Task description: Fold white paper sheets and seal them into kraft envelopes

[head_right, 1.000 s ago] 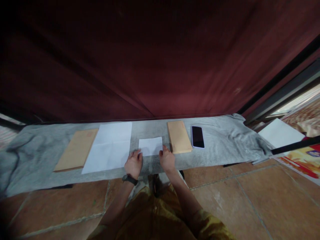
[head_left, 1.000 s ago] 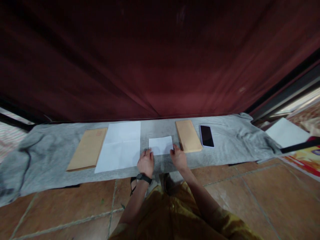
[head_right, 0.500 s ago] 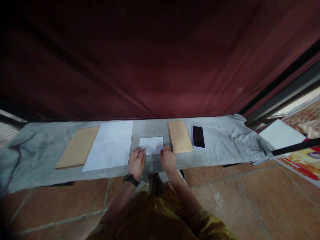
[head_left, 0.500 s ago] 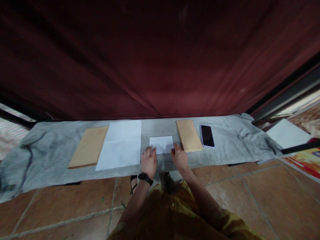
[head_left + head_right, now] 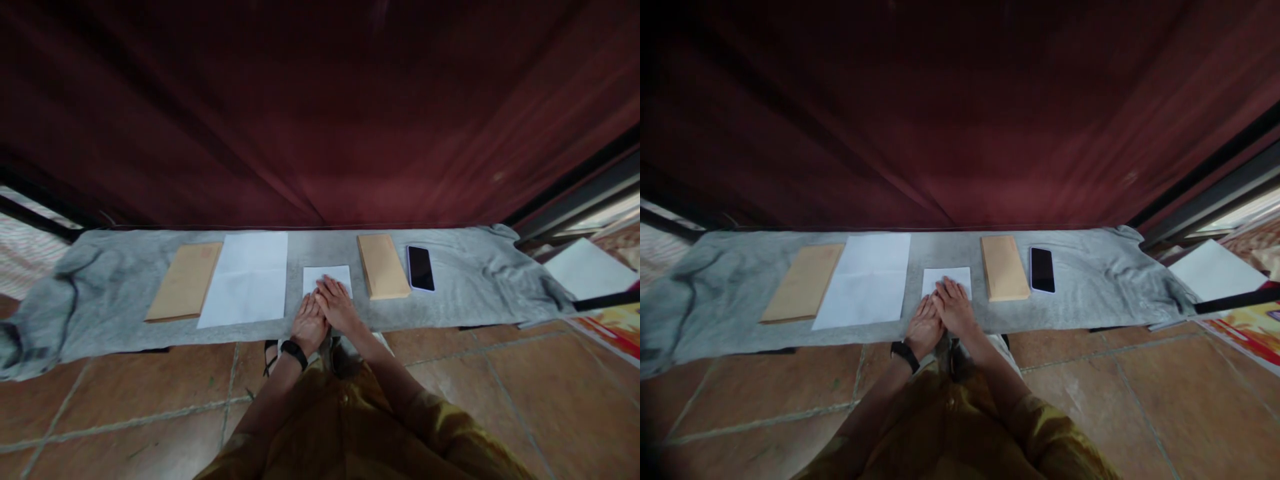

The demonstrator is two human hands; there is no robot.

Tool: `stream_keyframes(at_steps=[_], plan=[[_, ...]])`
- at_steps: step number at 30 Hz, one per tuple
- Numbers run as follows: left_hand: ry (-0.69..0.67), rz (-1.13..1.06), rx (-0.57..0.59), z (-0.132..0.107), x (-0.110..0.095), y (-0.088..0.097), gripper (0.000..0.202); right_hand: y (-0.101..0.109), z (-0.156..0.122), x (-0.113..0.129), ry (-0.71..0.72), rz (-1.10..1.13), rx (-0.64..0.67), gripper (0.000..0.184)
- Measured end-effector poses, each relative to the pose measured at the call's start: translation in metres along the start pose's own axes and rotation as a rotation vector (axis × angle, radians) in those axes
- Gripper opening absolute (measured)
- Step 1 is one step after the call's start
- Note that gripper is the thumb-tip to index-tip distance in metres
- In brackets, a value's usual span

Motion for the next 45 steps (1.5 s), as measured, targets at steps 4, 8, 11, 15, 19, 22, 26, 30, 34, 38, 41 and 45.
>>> stream_keyframes(at_steps=[4, 8, 11, 15, 19, 22, 26, 30, 34, 38, 41, 45], plan=[[0.015, -0.009, -0.007, 0.0, -0.001, 0.003, 0.061, -0.001, -0.003, -0.015, -0.069, -0.05, -0.024, 0.048], [0.063, -0.034, -0.051, -0.005, 0.004, 0.004, 0.061, 0.003, -0.006, -0.028, -0.091, -0.094, -0.05, 0.05], [0.117, -0.04, -0.087, -0.012, 0.013, 0.005, 0.062, 0.003, -0.009, -0.033, -0.104, -0.113, -0.068, 0.052], [0.165, -0.023, -0.096, -0.021, 0.022, 0.007, 0.064, 0.002, -0.012, -0.036, -0.131, -0.125, -0.115, 0.055], [0.201, -0.002, -0.098, -0.026, 0.027, 0.006, 0.067, 0.004, -0.015, -0.04, -0.18, -0.12, -0.161, 0.061], [0.215, 0.002, -0.107, -0.027, 0.028, 0.006, 0.066, 0.004, -0.016, -0.041, -0.188, -0.116, -0.156, 0.062], [0.256, -0.017, -0.104, -0.016, 0.033, 0.006, 0.06, 0.007, -0.017, -0.04, -0.177, -0.122, -0.187, 0.062], [0.252, -0.049, -0.069, 0.012, 0.038, 0.003, 0.059, 0.008, -0.018, -0.039, -0.178, -0.118, -0.227, 0.063], [0.246, -0.045, -0.047, 0.037, 0.043, -0.002, 0.059, 0.007, -0.019, -0.039, -0.188, -0.127, -0.227, 0.06], [0.258, -0.026, -0.06, 0.046, 0.046, -0.007, 0.06, 0.005, -0.018, -0.04, -0.196, -0.126, -0.212, 0.06], [0.297, -0.008, -0.087, 0.045, 0.048, -0.009, 0.062, 0.005, -0.017, -0.04, -0.196, -0.117, -0.206, 0.057], [0.33, 0.0, -0.103, 0.044, 0.049, -0.009, 0.064, 0.008, -0.018, -0.039, -0.197, -0.126, -0.228, 0.055]])
Point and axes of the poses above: each hand's wrist, its own z-axis towards the middle knuckle, its own y-axis out of the back of the hand, x = y × z, the point moved 9 cm from there along z, towards the middle knuckle, and after that the axes turned 4 degrees about -y, right-handed, at the moved point
